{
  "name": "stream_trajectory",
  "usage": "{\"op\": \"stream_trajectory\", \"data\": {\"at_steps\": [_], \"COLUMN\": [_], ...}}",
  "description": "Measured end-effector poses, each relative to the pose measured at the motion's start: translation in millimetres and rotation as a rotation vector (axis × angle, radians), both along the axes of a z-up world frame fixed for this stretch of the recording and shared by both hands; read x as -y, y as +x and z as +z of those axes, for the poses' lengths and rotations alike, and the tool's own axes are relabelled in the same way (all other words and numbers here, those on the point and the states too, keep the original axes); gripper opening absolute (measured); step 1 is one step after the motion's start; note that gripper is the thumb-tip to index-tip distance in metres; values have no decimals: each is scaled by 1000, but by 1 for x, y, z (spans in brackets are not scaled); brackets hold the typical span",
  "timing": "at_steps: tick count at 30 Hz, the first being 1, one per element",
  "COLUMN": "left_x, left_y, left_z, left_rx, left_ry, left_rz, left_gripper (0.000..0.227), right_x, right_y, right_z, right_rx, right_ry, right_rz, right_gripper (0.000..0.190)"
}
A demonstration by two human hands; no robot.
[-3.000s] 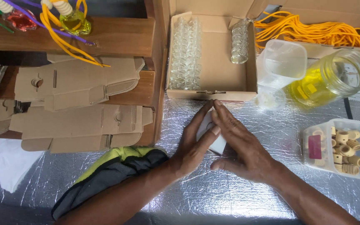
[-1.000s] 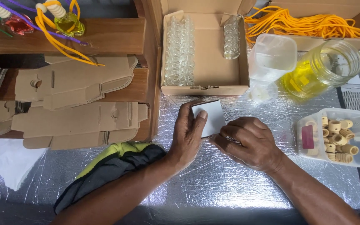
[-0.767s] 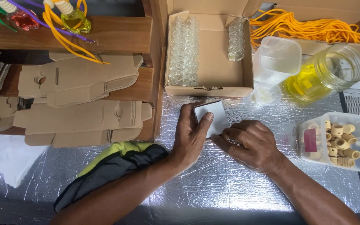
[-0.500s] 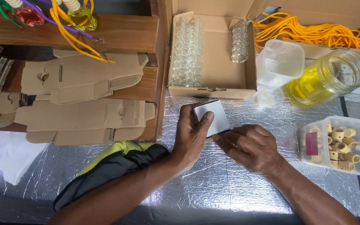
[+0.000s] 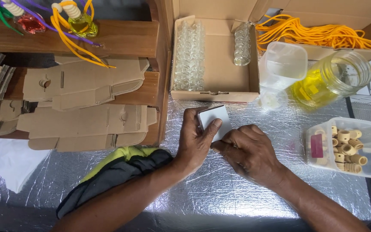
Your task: Assembling perfume bottles by attaching wooden caps and cords, then folding cardboard boxes and placing the bottles inside.
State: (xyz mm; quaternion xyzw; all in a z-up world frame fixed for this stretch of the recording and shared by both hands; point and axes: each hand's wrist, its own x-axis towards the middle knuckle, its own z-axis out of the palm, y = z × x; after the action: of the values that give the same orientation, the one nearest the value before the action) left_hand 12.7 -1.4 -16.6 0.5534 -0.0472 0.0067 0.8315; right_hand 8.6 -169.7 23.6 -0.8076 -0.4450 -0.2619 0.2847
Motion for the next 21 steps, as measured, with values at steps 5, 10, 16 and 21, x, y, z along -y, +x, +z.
{"op": "stream_trajectory", "data": {"at_steps": [5,10,16,21], "left_x": [0,1,3,-4], "left_y": [0,-8,-10,-11], "left_z": [-29,7,6,3], "left_rx": [22,131,182,228], "left_ry": [86,96,175,256], "left_rz": [-15,-85,-129,-166], "left_gripper": [38,36,37,39], "right_x": [12,12,14,14], "right_y": [2,11,15,15], "right_z": [-3,18,26,28], "right_rx": [134,-208,-327,-343], "right_ry": [-35,-57,-55,-64], "right_rz": [56,-55,-22,-40], "right_gripper": [15,84,87,88]}}
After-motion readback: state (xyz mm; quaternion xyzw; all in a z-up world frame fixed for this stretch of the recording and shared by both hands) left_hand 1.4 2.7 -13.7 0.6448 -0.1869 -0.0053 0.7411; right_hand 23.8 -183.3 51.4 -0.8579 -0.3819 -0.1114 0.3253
